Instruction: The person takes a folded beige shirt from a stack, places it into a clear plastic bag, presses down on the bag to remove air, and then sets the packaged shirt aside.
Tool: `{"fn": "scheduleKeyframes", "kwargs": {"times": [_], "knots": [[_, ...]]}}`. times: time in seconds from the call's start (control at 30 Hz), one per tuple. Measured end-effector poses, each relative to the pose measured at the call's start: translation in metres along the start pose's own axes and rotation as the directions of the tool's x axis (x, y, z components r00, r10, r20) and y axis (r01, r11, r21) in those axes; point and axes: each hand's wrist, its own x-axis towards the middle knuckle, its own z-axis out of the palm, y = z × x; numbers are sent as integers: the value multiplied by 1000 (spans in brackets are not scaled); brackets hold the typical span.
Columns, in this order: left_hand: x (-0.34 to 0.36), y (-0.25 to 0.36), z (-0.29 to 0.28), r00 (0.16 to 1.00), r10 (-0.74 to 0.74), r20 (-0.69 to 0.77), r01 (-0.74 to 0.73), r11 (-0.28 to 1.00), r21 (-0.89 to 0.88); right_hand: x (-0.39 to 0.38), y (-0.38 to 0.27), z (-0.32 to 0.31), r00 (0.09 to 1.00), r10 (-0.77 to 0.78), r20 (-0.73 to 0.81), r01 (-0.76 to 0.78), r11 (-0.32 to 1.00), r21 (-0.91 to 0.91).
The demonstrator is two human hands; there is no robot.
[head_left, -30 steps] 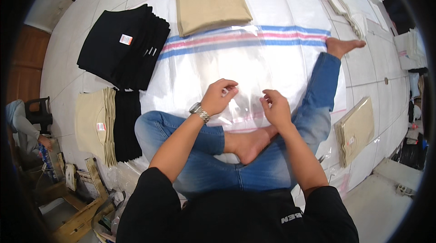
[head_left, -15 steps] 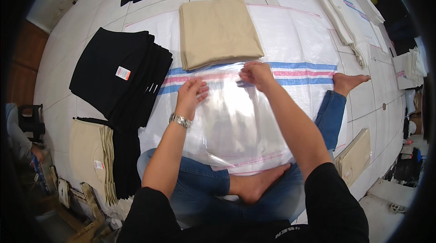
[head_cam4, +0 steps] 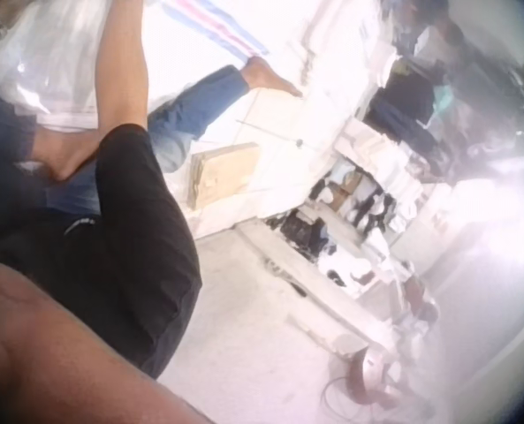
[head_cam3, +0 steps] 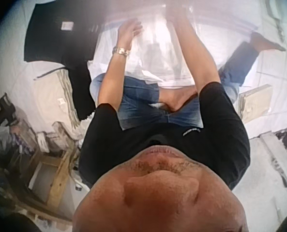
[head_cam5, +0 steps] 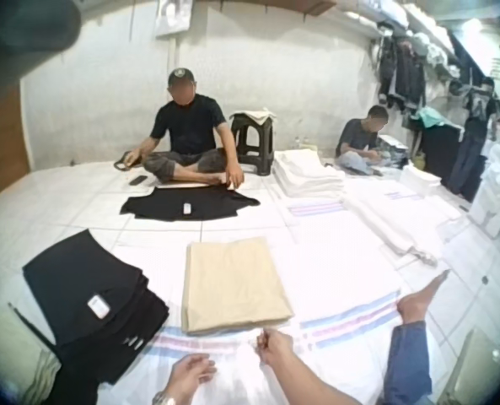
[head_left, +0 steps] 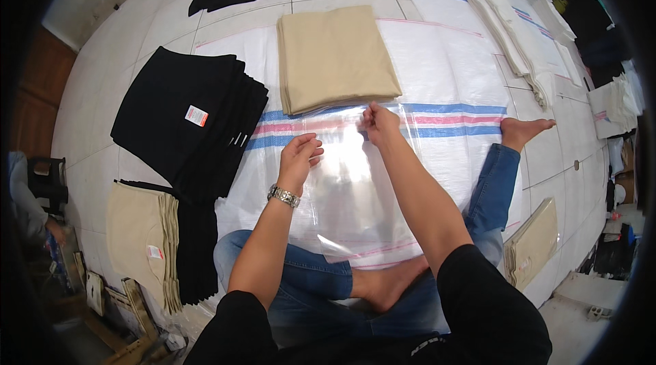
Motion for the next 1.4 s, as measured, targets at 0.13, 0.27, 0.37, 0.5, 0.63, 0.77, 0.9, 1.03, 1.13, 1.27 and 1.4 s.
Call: {"fn": "scheduleKeyframes", "kwargs": {"times": [0.13,0.27,0.37,0.5,0.63,0.77,0.9,1.03,1.13,1.27,1.4], "knots": [[1,0,-24,996,67,-65,-60,993,98,-95,-35,-63,969,-165,184,195,967,-161],[22,-20,-23,993,121,4,-120,981,153,-223,-118,-209,938,-345,38,331,859,-391],[27,-30,-42,991,131,-36,-121,971,204,-292,-143,-317,824,-546,-149,343,691,-637],[26,-32,-52,991,128,48,-137,934,330,-386,-141,-467,904,-386,-181,-141,130,-981],[-5,-31,-27,988,63,141,-130,832,539,-484,-67,-540,876,-275,-396,-440,-118,-890],[-22,-41,-45,990,54,127,-119,798,591,-491,-37,-554,745,-380,-548,-562,84,-823],[-26,-65,-70,992,85,95,-126,766,631,-461,-58,-530,794,-385,-470,-451,145,-881],[-33,-54,-57,980,153,130,-200,683,702,-413,-58,-523,774,-606,-181,-49,228,-972],[-54,-30,-23,966,159,203,-250,764,594,-396,-67,-489,693,-719,-47,266,316,-911],[-62,-5,-14,996,39,84,-66,936,345,-343,-112,-386,661,-698,276,512,149,-846],[-32,0,-22,999,53,-8,-50,977,209,-249,-118,-266,709,-568,418,660,327,-676]]}}
